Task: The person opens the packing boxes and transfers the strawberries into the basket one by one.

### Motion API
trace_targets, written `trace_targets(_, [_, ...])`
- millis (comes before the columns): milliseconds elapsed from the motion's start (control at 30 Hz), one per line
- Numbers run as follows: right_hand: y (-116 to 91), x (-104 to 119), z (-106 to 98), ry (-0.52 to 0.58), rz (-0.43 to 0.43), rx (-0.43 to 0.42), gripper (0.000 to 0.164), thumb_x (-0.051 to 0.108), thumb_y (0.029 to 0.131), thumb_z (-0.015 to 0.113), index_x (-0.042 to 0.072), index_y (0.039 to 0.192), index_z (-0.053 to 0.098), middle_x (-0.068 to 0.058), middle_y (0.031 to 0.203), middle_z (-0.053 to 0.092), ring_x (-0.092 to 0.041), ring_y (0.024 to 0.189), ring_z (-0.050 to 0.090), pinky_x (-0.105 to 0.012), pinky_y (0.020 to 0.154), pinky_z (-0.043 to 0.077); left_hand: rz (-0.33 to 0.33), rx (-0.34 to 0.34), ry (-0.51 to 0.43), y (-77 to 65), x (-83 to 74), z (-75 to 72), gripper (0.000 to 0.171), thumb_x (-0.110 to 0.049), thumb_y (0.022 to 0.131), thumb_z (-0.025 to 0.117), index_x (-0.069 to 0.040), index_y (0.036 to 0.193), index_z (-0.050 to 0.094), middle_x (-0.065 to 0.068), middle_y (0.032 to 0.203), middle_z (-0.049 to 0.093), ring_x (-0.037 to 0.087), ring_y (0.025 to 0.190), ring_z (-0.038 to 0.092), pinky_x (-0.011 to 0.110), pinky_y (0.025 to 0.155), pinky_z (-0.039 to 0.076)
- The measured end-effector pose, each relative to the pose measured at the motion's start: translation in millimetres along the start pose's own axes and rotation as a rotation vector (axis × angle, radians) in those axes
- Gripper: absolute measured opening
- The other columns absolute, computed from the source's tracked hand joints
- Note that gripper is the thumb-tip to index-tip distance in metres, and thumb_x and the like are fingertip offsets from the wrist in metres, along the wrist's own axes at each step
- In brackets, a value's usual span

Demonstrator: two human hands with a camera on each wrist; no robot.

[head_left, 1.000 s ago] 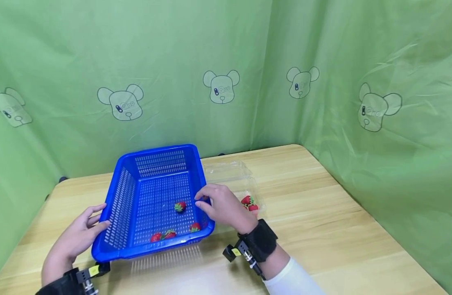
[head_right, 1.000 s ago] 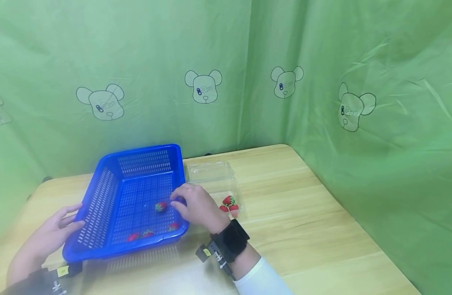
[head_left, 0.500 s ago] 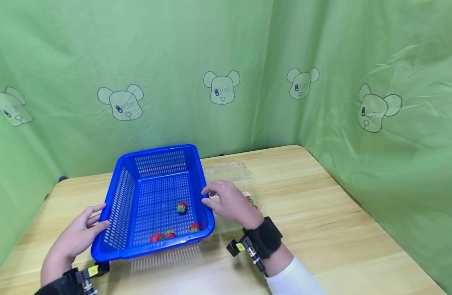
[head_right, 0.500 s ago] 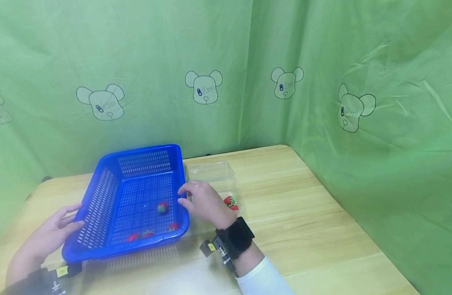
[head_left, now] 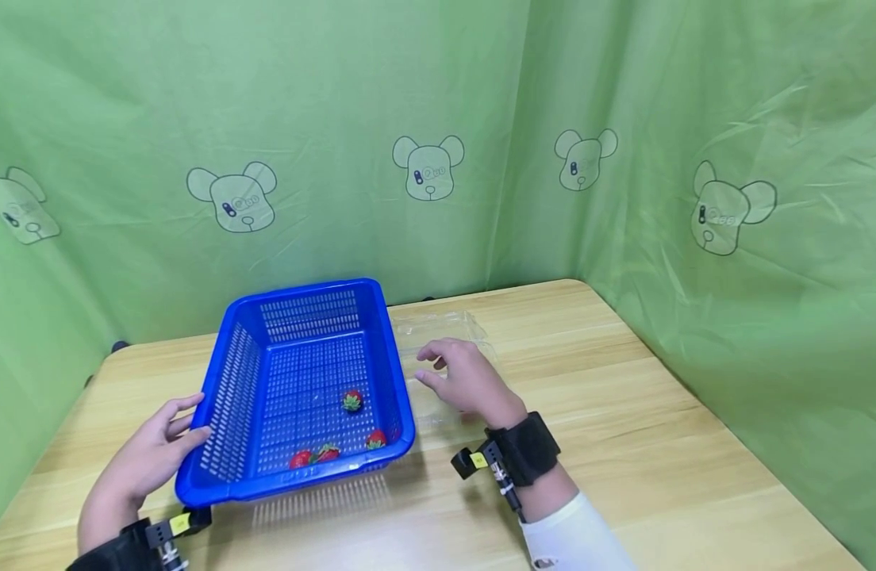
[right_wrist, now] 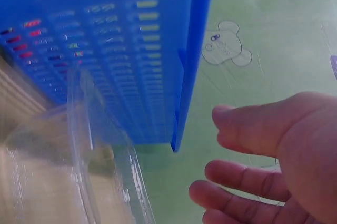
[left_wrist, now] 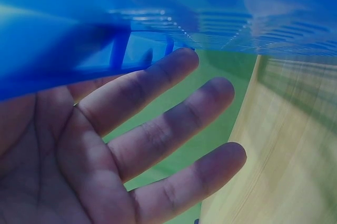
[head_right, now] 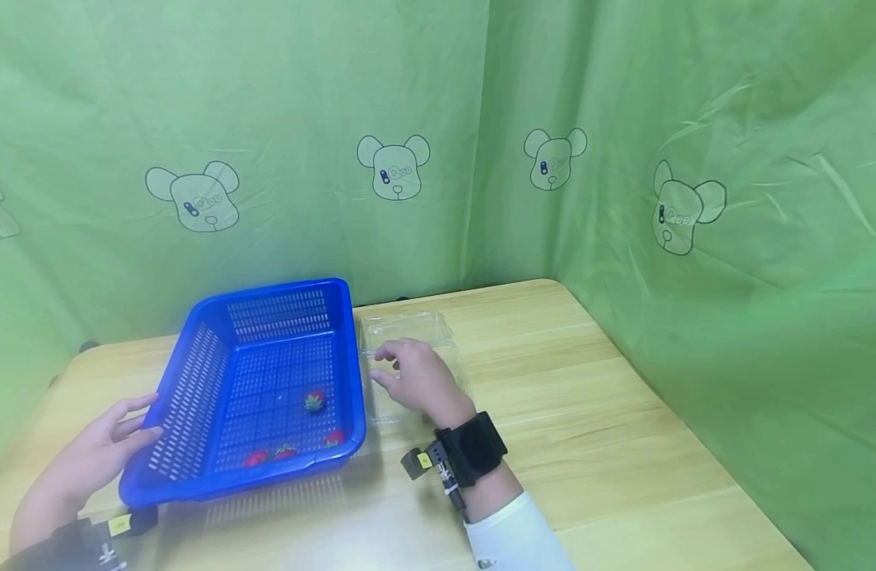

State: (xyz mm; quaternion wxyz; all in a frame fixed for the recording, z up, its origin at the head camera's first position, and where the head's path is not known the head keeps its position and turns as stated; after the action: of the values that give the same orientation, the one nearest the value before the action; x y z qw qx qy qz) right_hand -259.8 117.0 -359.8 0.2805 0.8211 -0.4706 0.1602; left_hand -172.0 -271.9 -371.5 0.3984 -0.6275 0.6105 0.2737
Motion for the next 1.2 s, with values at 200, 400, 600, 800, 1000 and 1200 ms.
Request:
trace_targets(200, [0.3,-11.1,-0.6,-0.026,0.068,0.017,0.021,0.021,0.087,0.07,0.008,0.103,0.067,-0.009,0.102,0.07,-0.023,0.087,0.065,-0.038,0.076,0.057,0.007,-0.002,0.0,-0.4,-0.7,0.7,0.059,-0.017,0.102,0.043,0.007,0.146,0.012,0.044,0.14,0.03,0.05,0.117,0.049,0.052,0.088,0.054])
trace_targets(400, [0.6,-23.9,0.2,-0.021,0.145,0.067,0.021,0.02,0.087,0.069,0.007,0.103,0.067,-0.014,0.102,0.07,-0.028,0.091,0.065,-0.042,0.077,0.057,-0.016,0.006,-0.01,-1.0,-2.4,1.3,0.059,-0.016,0.102,0.042,0.007,0.147,0.011,0.044,0.14,0.029,0.05,0.117,0.049,0.051,0.088,0.054])
trace_targets(600, [0.1,-32.8,0.0,-0.036,0.203,0.114,0.022,0.02,0.086,0.07,0.007,0.103,0.067,-0.014,0.101,0.068,-0.024,0.09,0.062,-0.043,0.08,0.055,-0.036,0.004,0.0,0.3,-2.2,0.3,0.059,-0.017,0.103,0.041,0.005,0.147,0.01,0.043,0.141,0.029,0.05,0.119,0.047,0.054,0.09,0.053])
trace_targets(800, [-2.5,-39.2,-0.4,-0.039,0.24,0.165,0.025,0.02,0.086,0.07,0.006,0.106,0.066,-0.014,0.103,0.067,-0.026,0.093,0.06,-0.044,0.082,0.054,-0.039,0.001,0.011,0.4,-1.2,0.5,0.059,-0.018,0.103,0.041,0.005,0.148,0.011,0.043,0.141,0.029,0.051,0.12,0.046,0.054,0.089,0.053])
trace_targets(1000, [-4.1,-45.8,-5.1,-0.025,0.302,0.187,0.029,0.021,0.086,0.07,0.006,0.111,0.065,-0.014,0.106,0.066,-0.024,0.089,0.06,-0.041,0.078,0.055,-0.042,0.004,0.004,0.7,-1.4,0.4,0.059,-0.018,0.103,0.041,0.005,0.148,0.01,0.043,0.141,0.029,0.05,0.119,0.047,0.052,0.088,0.054])
trace_targets(1200, [-5.1,-48.2,-8.5,0.03,0.378,0.229,0.031,0.019,0.088,0.068,0.005,0.114,0.062,-0.015,0.109,0.062,-0.026,0.057,0.064,-0.036,0.057,0.057,-0.05,0.005,0.011,0.7,-0.5,-0.1,0.06,-0.02,0.103,0.04,0.004,0.148,0.009,0.043,0.142,0.027,0.05,0.12,0.046,0.054,0.09,0.053])
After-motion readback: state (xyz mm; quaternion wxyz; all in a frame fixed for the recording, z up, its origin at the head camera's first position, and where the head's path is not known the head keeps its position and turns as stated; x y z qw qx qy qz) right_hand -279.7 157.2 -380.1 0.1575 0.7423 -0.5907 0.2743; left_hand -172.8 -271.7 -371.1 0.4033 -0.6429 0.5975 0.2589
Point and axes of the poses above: each hand's wrist, its own y-axis towards the middle knuckle, its own z-axis out of the palm, x = y × z, the point moved 2 cm from there along y, towards the middle knuckle
